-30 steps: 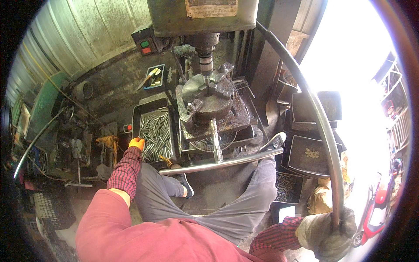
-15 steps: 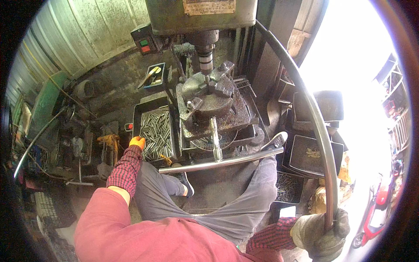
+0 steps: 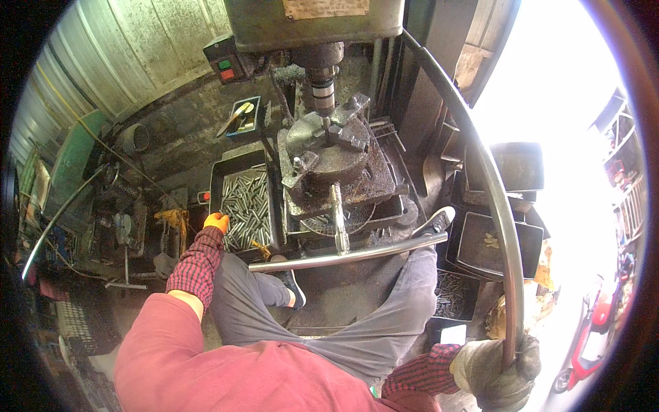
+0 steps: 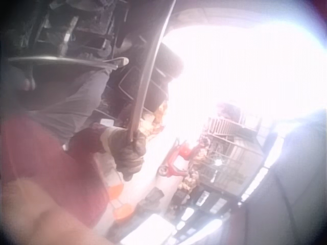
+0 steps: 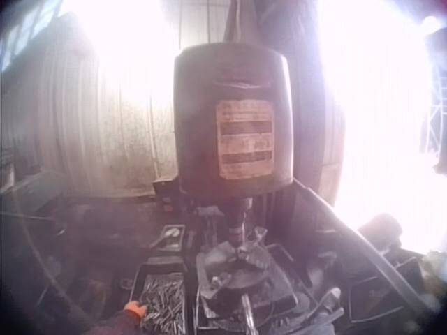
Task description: The person repeatedly picks small metal rods from a tray, places them into a drill press chuck, operates the machine, and removes the processed pieces. The cycle continues for the duration of the clip.
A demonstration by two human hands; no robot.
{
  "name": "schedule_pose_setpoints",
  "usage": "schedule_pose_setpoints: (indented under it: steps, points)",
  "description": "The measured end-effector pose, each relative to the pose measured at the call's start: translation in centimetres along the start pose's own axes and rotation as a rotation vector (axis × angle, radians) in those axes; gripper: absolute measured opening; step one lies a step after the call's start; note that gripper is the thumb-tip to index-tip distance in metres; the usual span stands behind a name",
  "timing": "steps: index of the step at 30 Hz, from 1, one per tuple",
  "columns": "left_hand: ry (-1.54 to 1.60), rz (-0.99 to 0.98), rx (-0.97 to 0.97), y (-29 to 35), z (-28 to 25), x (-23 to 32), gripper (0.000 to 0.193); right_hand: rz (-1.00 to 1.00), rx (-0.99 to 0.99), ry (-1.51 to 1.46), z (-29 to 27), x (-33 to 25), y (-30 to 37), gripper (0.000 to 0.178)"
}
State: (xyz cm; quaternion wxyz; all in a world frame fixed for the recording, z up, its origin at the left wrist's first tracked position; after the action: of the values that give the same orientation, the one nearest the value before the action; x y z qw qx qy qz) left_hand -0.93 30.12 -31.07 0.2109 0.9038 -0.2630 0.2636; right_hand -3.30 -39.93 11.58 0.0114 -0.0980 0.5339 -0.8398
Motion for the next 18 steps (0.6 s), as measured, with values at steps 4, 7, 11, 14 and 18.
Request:
schedule_pose_setpoints:
  steps: [4, 7, 11, 14, 18]
  points:
    - [0.003, -0.017, -0.002, -0.1, 0.1, -0.1, 0.047, -0.035, -0.108, 0.039, 0.5, -0.2, 0.2, 0.031]
    - [0.017, -0.019, 0.005, -0.4, 0.2, -0.4, 0.048, 0.005, -0.037, 0.002, 0.0, 0.1, 0.6, 0.031]
    - [-0.026, -0.011, 0.018, -0.7, 0.4, -0.7, 0.048, -0.006, -0.088, -0.078, 0.0, 0.3, 0.9, 0.031]
    - [-0.033, -0.011, 0.020, -0.6, 0.3, -0.4, 0.048, -0.023, -0.097, -0.043, 0.0, 0.2, 0.7, 0.033]
    - [-0.043, 0.072, 0.000, -0.1, 0.3, 0.8, 0.044, 0.065, 0.058, -0.037, -0.5, 0.4, -0.5, 0.036]
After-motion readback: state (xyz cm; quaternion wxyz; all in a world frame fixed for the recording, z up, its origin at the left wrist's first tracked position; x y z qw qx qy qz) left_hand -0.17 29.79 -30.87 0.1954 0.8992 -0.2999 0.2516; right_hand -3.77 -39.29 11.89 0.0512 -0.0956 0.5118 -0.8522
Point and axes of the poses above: each hand's wrist, its own y-axis away from the middle knuckle, its own z-axis out of the palm, x = y × z, the point moved 5 cm from there along -y, towards the middle knuckle, and after that the axes turned 11 degrees about y, right-handed, at the moved point
